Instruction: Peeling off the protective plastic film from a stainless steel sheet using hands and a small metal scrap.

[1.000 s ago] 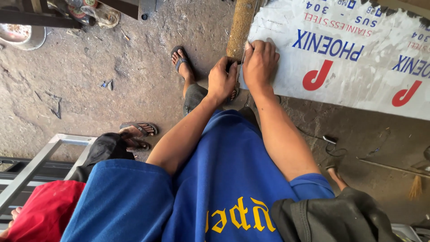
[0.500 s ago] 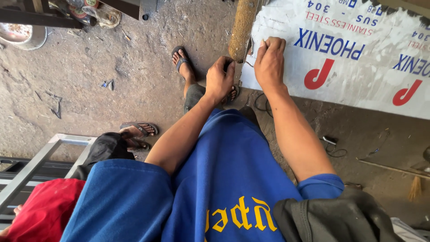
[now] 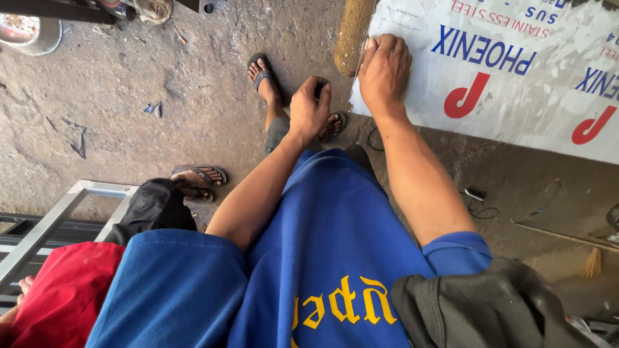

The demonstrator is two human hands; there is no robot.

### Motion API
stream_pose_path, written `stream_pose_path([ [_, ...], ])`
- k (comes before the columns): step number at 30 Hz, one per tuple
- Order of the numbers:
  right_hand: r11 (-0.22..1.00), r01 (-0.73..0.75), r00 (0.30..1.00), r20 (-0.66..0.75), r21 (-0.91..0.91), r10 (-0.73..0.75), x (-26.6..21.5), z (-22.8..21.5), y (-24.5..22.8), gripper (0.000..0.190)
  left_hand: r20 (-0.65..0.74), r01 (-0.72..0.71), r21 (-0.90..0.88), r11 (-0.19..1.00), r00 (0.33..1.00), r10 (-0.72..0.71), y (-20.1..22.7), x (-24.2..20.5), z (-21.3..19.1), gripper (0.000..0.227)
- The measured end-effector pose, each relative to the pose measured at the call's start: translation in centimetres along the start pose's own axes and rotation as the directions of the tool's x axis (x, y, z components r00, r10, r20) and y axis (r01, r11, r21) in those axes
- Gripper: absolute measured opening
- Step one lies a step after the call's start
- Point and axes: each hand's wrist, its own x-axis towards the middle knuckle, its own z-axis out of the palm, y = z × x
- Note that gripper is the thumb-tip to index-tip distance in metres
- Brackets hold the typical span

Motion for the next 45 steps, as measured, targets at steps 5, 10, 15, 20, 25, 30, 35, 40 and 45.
stream_pose_path([
  [5,0.991,0.017,0.999,0.029,0.134,-0.021,0.1,-1.0,1.7,0.008,0.024,-0.001,-0.010,1.000,1.000,0.001,0.6,-0.2,-0.4,0.020],
  [10,0.962,-0.054,0.998,-0.027,0.267,0.063,-0.7,-0.7,0.0,0.027,0.047,0.011,-0.017,1.000,0.999,-0.010,1.0,-0.2,0.2,0.018],
  [15,0.987,-0.071,0.973,-0.208,0.142,0.099,-1.6,0.0,-1.7,0.014,0.069,-0.001,-0.011,1.000,0.998,0.002,1.2,-0.7,0.0,0.021],
  [20,0.999,-0.024,1.000,-0.007,-0.028,0.024,-0.2,-0.2,-0.3,0.006,0.036,-0.003,0.010,1.000,0.999,0.003,1.2,-0.7,-0.3,0.023],
  [25,0.994,0.098,0.977,0.196,-0.045,-0.088,0.7,0.3,1.1,0.017,0.062,0.034,0.014,0.999,0.997,-0.034,1.7,-0.9,-1.3,0.027],
  [30,0.994,0.109,0.975,0.197,-0.012,-0.104,0.8,0.4,2.0,0.020,0.044,0.007,0.026,1.000,0.999,-0.008,0.7,-1.1,-2.7,0.028],
  [35,0.959,-0.065,0.977,0.215,0.278,0.004,1.2,-1.6,1.6,0.011,0.041,0.050,0.006,0.999,0.998,-0.051,1.1,-1.6,-4.5,0.025],
  [40,0.901,0.131,0.991,-0.038,0.414,-0.126,1.2,-2.0,1.4,0.024,0.068,0.061,0.053,0.997,0.996,-0.065,-0.1,-1.6,-3.7,0.029],
  [45,0.891,0.330,0.944,-0.088,0.312,-0.319,2.2,-0.8,3.5,0.014,0.115,0.034,0.054,0.998,0.993,-0.040,1.1,-0.6,-3.1,0.028],
])
